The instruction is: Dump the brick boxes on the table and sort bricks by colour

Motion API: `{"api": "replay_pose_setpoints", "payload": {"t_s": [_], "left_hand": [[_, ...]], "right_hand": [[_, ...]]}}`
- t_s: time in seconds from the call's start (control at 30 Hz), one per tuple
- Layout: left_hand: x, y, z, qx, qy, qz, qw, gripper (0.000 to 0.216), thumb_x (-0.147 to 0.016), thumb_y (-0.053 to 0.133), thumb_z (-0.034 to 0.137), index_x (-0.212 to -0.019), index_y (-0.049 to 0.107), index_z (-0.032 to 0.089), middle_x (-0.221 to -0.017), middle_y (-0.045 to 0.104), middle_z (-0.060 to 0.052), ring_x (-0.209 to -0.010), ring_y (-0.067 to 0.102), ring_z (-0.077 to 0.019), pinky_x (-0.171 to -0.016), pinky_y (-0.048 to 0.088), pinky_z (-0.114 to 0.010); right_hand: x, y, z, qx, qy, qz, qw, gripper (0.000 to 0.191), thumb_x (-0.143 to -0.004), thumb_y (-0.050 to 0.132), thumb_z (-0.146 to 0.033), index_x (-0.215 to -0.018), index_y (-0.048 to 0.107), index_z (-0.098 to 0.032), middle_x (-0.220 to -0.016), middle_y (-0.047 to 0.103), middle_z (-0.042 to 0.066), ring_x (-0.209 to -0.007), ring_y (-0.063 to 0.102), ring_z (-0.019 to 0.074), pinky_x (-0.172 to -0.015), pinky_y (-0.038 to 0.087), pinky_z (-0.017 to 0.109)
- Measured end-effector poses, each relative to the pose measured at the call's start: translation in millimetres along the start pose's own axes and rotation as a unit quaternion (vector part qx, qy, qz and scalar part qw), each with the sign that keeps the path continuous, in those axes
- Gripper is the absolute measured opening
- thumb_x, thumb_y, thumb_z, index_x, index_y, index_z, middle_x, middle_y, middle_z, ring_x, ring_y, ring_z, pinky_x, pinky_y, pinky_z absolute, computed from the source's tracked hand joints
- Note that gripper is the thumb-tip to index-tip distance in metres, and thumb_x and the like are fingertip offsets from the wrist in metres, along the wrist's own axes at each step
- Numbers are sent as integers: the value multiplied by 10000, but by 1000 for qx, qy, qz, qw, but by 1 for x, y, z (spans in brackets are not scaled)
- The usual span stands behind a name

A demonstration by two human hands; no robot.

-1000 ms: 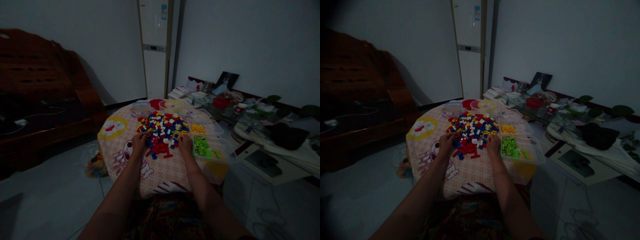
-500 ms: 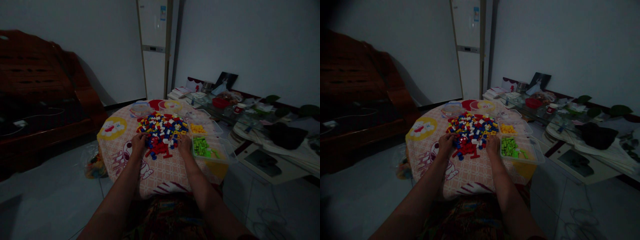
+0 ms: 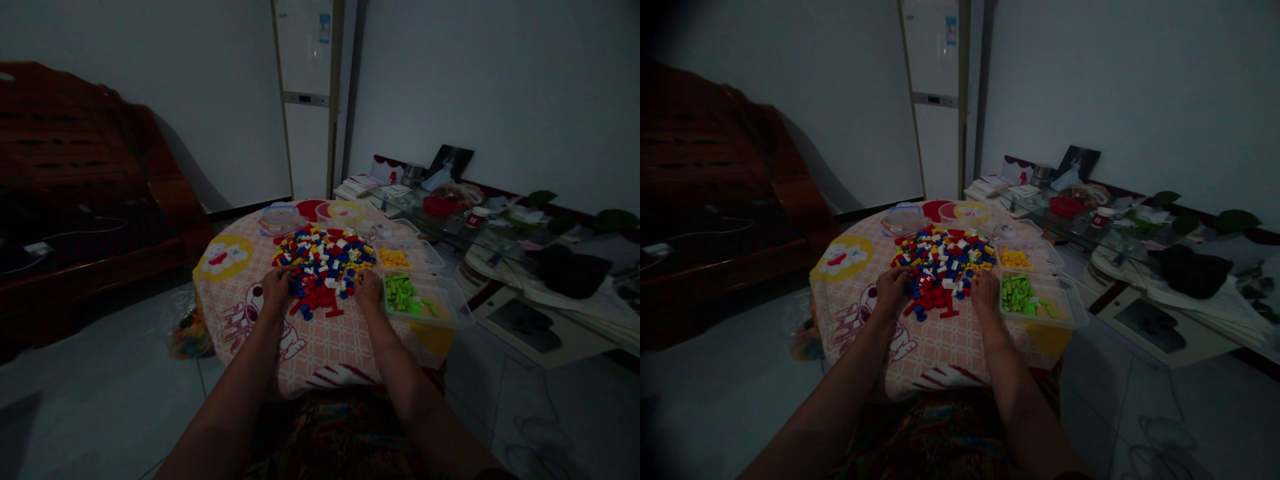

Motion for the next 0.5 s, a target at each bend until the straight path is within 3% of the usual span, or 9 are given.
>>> {"api": "replay_pose_setpoints", "payload": {"t_s": [0.17,0.33,0.5], "left_hand": [[-1,1,-3,7,-1,-2,1000,303,-736,564,289,-890,813,210,-722,751,-36,-690,693,-204,-635,509,-282],[-3,1,-9,6,1,-6,1000,324,-734,564,311,-918,807,200,-759,757,-51,-711,697,-211,-651,511,-292],[-4,2,-12,-5,9,-9,1000,341,-756,552,324,-942,805,191,-781,764,-60,-725,706,-211,-668,520,-293]], "right_hand": [[0,-1,0,-33,-10,4,999,281,-866,545,-67,-1033,745,-175,-1043,756,109,-1001,658,244,-933,476,343],[3,-16,-11,-113,-45,48,991,344,-883,493,-72,-1067,765,-171,-1074,751,115,-1035,672,234,-969,503,337],[-15,-40,1,-173,28,102,979,344,-844,501,-114,-1050,773,-160,-1017,745,119,-967,671,256,-937,526,379]]}}
Point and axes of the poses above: each hand's wrist, its own x-axis away from the middle knuckle, its own y-axis out of the palm, z = x × y, the point moved 8 cm from there along -x, towards the middle knuckle
